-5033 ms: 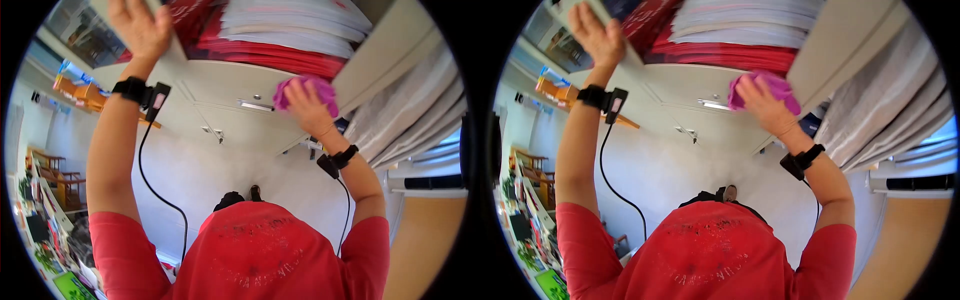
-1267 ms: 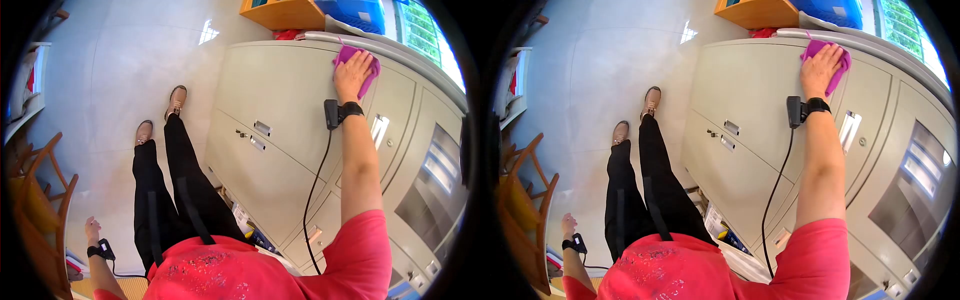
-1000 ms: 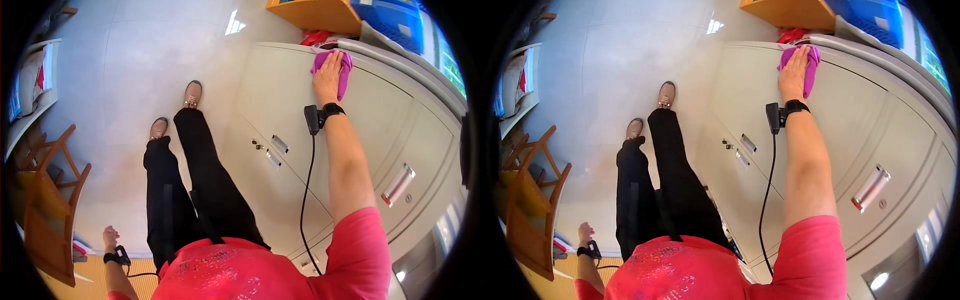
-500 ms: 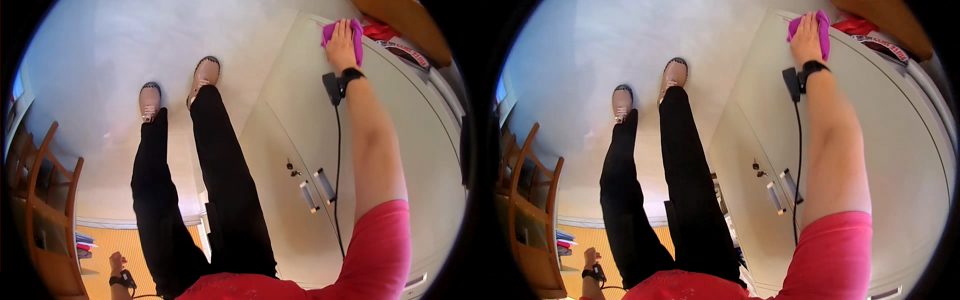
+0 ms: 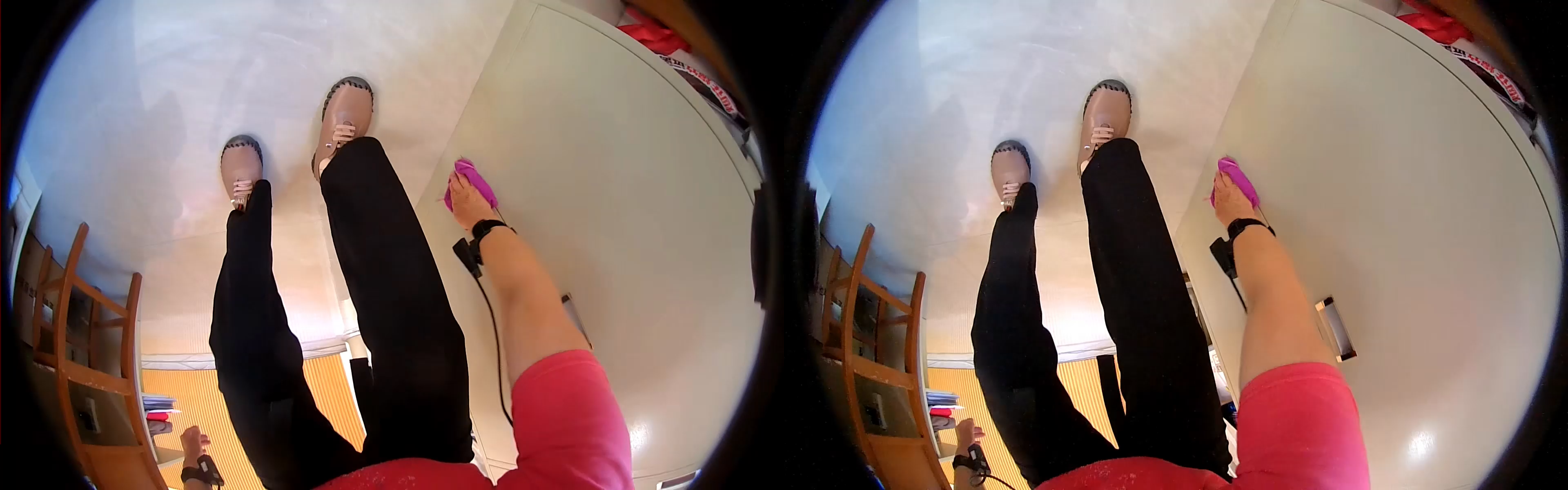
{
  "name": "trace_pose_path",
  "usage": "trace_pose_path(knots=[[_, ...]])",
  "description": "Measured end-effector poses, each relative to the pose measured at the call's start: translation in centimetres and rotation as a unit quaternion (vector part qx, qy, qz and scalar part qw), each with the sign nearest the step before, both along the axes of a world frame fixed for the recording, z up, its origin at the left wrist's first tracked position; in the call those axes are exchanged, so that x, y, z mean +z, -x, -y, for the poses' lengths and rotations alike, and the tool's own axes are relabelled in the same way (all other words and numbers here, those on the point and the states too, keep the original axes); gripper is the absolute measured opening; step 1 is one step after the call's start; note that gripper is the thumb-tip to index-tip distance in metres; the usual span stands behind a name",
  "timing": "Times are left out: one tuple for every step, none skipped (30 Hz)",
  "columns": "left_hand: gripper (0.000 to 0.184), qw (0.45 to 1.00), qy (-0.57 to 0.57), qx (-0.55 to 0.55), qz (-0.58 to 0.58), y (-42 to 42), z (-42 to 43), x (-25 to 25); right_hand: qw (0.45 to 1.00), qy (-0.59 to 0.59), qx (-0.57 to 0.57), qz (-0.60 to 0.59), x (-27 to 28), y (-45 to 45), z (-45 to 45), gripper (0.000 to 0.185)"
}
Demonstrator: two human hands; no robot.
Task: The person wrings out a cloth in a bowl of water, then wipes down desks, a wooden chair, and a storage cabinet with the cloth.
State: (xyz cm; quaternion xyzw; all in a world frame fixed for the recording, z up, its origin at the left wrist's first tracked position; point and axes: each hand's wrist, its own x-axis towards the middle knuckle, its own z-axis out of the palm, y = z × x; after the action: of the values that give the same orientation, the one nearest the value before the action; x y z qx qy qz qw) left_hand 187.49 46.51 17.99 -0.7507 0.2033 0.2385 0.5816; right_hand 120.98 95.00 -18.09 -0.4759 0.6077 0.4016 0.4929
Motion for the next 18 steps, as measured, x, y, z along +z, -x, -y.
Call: trace_pose_path(knots=[[0.033,1.000,-0.011,0.004,-0.012,-1.0,0.5,1.1,0.992,-0.014,-0.118,0.038,1.3,1.2,1.0,0.054],[0.033,1.000,0.005,0.011,-0.019,-2.1,1.0,1.5,0.991,-0.024,-0.132,0.009,1.1,3.7,2.3,0.053],[0.032,0.999,0.020,0.018,-0.027,-3.2,1.4,1.7,0.987,0.078,-0.137,-0.022,0.1,7.5,2.8,0.051],[0.032,0.998,0.035,0.025,-0.034,-3.6,1.5,1.9,0.972,0.180,-0.139,-0.051,-0.9,11.3,3.3,0.050],[0.036,1.000,0.017,0.001,-0.025,-3.0,1.5,1.8,0.973,0.193,-0.061,-0.113,-0.6,15.5,7.5,0.047],[0.039,1.000,-0.001,-0.025,-0.015,-2.0,1.6,1.1,0.957,0.248,0.005,-0.149,-0.8,20.1,10.7,0.045],[0.043,0.999,-0.017,-0.050,-0.006,-1.4,1.7,0.6,0.911,0.169,0.270,-0.261,0.3,23.2,14.3,0.044],[0.039,0.999,-0.021,-0.037,-0.022,-1.2,1.9,0.0,0.892,0.349,0.145,-0.250,-0.1,27.9,15.3,0.046],[0.037,0.999,0.003,-0.022,-0.032,-1.8,1.5,-0.9,0.847,0.392,0.152,-0.325,3.3,27.1,19.4,0.044],[0.035,0.999,0.021,-0.007,-0.041,-2.2,1.0,-2.0,0.817,0.345,0.200,-0.418,2.9,28.3,19.6,0.050],[0.033,0.998,0.036,0.007,-0.049,-2.2,1.0,-2.8,0.837,0.475,-0.032,-0.271,1.0,29.2,16.9,0.051],[0.033,0.998,0.012,-0.008,-0.059,-1.4,0.8,-3.9,0.867,0.369,0.040,-0.333,0.4,27.5,15.4,0.051],[0.033,0.997,-0.010,-0.021,-0.074,-0.1,0.3,-5.6,0.876,0.258,0.114,-0.391,-0.2,25.4,14.7,0.051],[0.034,0.998,-0.017,-0.021,-0.059,0.9,0.0,-7.0,0.907,0.189,0.194,-0.323,0.0,21.6,13.9,0.049],[0.034,0.996,-0.022,-0.024,-0.085,2.2,-0.3,-7.7,0.923,0.118,0.270,-0.247,1.1,16.8,12.1,0.046],[0.034,0.993,-0.024,-0.026,-0.111,3.8,-0.6,-8.0,0.930,0.079,0.307,-0.184,1.7,12.5,8.7,0.049],[0.034,0.990,-0.025,-0.027,-0.137,4.5,-0.6,-8.1,0.953,0.054,0.255,-0.157,1.4,8.4,5.4,0.052],[0.034,0.992,-0.022,-0.009,-0.125,3.9,-0.1,-8.1,0.961,0.061,0.244,-0.114,2.1,4.5,2.0,0.052]])
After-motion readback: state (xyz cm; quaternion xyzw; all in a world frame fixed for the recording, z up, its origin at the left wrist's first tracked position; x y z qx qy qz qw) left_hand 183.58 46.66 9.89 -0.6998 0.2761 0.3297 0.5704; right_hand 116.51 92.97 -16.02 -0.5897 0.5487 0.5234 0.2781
